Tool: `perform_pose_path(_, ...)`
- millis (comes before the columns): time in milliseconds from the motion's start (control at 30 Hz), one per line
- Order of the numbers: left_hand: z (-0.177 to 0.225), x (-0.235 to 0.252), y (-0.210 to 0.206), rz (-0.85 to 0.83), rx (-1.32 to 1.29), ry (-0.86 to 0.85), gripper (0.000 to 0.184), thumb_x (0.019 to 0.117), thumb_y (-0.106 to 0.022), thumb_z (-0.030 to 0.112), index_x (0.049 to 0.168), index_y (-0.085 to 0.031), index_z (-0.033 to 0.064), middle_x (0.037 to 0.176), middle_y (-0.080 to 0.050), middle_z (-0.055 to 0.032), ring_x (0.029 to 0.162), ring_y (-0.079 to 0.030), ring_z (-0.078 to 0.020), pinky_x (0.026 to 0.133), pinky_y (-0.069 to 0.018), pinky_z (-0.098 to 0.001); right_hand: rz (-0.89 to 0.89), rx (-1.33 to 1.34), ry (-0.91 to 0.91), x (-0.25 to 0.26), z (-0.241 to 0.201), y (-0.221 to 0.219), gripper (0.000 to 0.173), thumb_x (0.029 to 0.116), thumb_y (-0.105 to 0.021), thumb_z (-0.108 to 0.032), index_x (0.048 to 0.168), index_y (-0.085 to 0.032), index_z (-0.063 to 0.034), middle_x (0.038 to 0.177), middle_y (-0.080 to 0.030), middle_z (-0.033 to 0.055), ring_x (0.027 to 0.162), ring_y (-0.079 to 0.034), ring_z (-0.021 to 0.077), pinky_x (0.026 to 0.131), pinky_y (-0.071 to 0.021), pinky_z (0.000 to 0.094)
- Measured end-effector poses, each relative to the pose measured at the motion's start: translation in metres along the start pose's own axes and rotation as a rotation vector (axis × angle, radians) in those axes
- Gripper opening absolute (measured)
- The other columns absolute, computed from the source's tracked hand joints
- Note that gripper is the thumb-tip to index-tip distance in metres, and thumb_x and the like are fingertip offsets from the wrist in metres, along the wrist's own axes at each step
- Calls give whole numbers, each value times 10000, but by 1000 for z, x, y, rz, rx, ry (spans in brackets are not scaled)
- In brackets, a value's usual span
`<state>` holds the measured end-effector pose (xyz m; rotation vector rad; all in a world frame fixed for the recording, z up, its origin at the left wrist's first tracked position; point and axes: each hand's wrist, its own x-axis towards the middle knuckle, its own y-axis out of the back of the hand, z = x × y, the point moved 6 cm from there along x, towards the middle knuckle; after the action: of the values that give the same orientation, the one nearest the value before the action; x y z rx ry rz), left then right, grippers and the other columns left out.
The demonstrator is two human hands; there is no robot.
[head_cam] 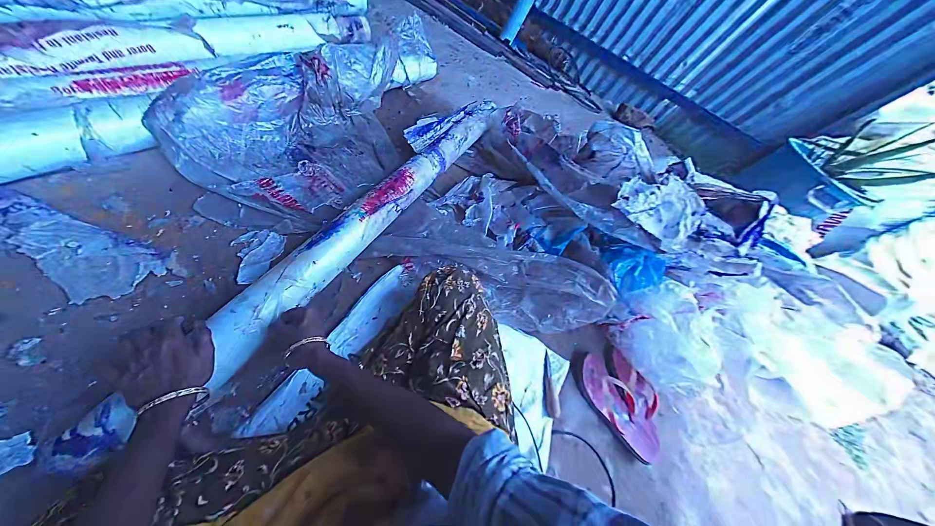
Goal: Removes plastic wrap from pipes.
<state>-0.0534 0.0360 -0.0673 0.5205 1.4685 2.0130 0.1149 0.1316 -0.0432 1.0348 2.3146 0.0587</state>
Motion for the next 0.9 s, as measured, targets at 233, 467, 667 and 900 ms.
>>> perform_pose_path(233, 9, 1, 27, -125, 25, 113, 528, 1096, -440, 390, 1490, -509, 46, 1604, -360, -272, 1537, -241, -451, 1194, -146, -691, 60, 296, -48, 15, 17, -8, 180, 1004, -610, -27, 1089, -635, 130, 899, -651, 188, 734, -613, 178, 733, -549, 337)
perform_pose_path(467, 16, -7, 22, -111, 70, 73, 500, 1102, -413, 400, 1513, -511, 133, 1632, -358, -207, 1567, -196, -403, 1199, -65, -711, -115, -237, -12, 19, -12, 13, 448, 997, -680, -377, 1061, -704, 65, 1033, -704, 204, 936, -664, 259, 905, -501, 448)
perform_pose_path(667, 20, -14, 19, -164, 99, 7, 496, 1109, -390, 393, 1531, -486, 150, 1644, -337, -202, 1561, -225, -386, 1199, -141, -684, -27, -160, -49, 36, 8, 9, 414, 974, -716, -356, 1044, -716, 52, 1009, -710, 197, 929, -663, 269, 910, -504, 453)
perform_pose_path(900, 75, -22, 7, -27, -44, 80, 523, 1105, -388, 387, 1516, -501, 84, 1640, -351, -197, 1576, -184, -379, 1195, 21, -721, -22, 4, 179, 25, -12, -1, 276, 1035, -585, -95, 845, -638, 99, 712, -574, 96, 646, -516, 131, 677, -458, 317)
